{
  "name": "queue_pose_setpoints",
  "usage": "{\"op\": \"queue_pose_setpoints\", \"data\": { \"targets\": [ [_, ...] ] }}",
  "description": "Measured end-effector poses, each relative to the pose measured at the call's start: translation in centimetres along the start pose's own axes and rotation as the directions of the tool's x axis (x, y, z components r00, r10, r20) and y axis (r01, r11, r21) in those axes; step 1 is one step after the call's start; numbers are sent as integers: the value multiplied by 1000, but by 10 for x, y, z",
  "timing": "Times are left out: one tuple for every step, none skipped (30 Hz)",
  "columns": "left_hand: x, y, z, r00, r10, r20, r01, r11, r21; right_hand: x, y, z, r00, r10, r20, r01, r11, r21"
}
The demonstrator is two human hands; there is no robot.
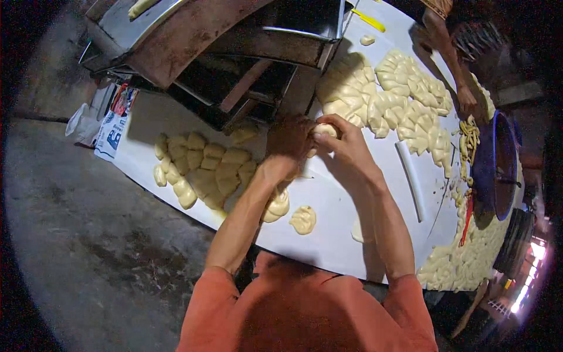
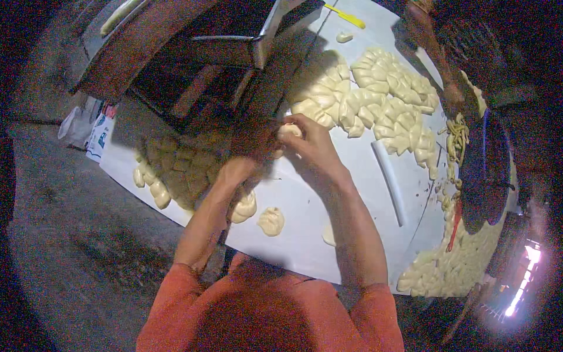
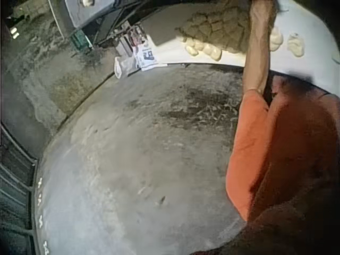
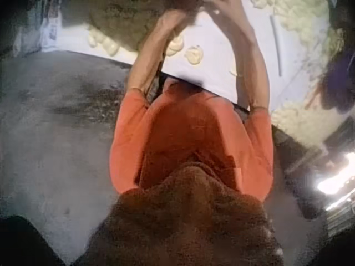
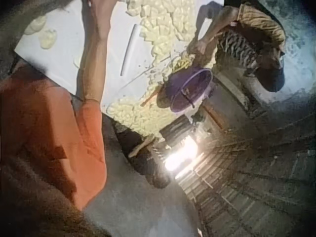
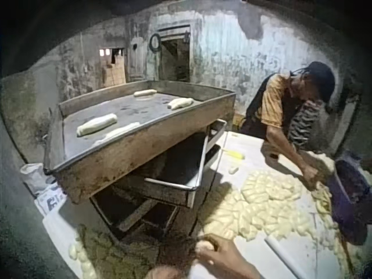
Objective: The person flattens dough using a rolling pin, applies a dark filling with a spatula, rolls the dough into cylinders by hand, and places the items onto a metal tray.
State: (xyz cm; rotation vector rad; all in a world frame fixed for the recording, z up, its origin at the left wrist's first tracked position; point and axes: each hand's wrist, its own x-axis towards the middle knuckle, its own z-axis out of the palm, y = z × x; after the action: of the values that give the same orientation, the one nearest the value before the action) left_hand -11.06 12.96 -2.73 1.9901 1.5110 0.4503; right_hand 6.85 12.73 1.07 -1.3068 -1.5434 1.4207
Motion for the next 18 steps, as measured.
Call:
{"op": "queue_pose_setpoints", "data": {
  "targets": [
    [3, 0, 1, 1000, 15, 13, -16, 997, 82, -2, -3, 2, 1000, 3, -5, -3, 1000, 1],
    [5, -3, 7, 999, 24, 21, -26, 992, 122, -5, -7, 4, 999, -13, -35, 8, 989, -150],
    [8, -6, 13, 999, 37, 28, -41, 986, 160, -5, -6, 4, 996, -75, -55, 61, 972, -225],
    [9, -12, 25, 997, 16, -76, -35, 965, -258, -6, -6, 4, 988, -139, -73, 112, 947, -300],
    [10, -21, 34, 993, -12, -119, -44, 890, -455, -6, -7, 5, 975, -205, -90, 157, 913, -378],
    [10, -20, 34, 987, -42, -156, -67, 773, -631, -3, -11, 6, 972, -219, -80, 174, 909, -379],
    [9, -20, 32, 969, 105, -223, -156, 962, -225, -5, -17, 7, 990, -107, -95, 78, 960, -270],
    [8, -20, 30, 958, 186, -220, -190, 982, 2, -5, -25, 8, 994, 5, -106, -22, 987, -158],
    [9, -15, 26, 938, 272, -215, -223, 949, 225, -7, -25, 7, 993, 7, -115, -26, 987, -161],
    [9, -8, 22, 945, 268, -190, -214, 941, 262, -8, -25, 5, 983, 154, -103, -157, 987, -19],
    [8, -4, 18, 954, 274, -124, -232, 934, 273, -9, -25, 3, 953, 294, -71, -284, 951, 121],
    [5, -2, 12, 961, 272, -60, -244, 927, 286, -10, -31, -4, 970, 241, -24, -236, 961, 143],
    [2, 0, 5, 963, 270, 5, -259, 919, 297, -15, -29, -9, 969, 245, -26, -239, 960, 144],
    [1, -4, 9, 941, 328, -81, -297, 917, 266, -22, -27, -12, 969, 243, -35, -227, 940, 255],
    [3, -8, 17, 965, 249, -80, -234, 958, 164, -30, -27, -15, 970, 239, -42, -208, 910, 359],
    [4, -13, 25, 983, 164, -81, -159, 985, 60, -37, -30, -17, 950, 308, -54, -267, 889, 372],
    [5, -18, 33, 994, 77, -81, -81, 996, -40, -46, -29, -21, 950, 309, -53, -268, 889, 371],
    [8, -27, 46, 980, 49, -193, -80, 984, -159, -57, -26, -30, 954, 299, -34, -257, 867, 427]
  ]
}}
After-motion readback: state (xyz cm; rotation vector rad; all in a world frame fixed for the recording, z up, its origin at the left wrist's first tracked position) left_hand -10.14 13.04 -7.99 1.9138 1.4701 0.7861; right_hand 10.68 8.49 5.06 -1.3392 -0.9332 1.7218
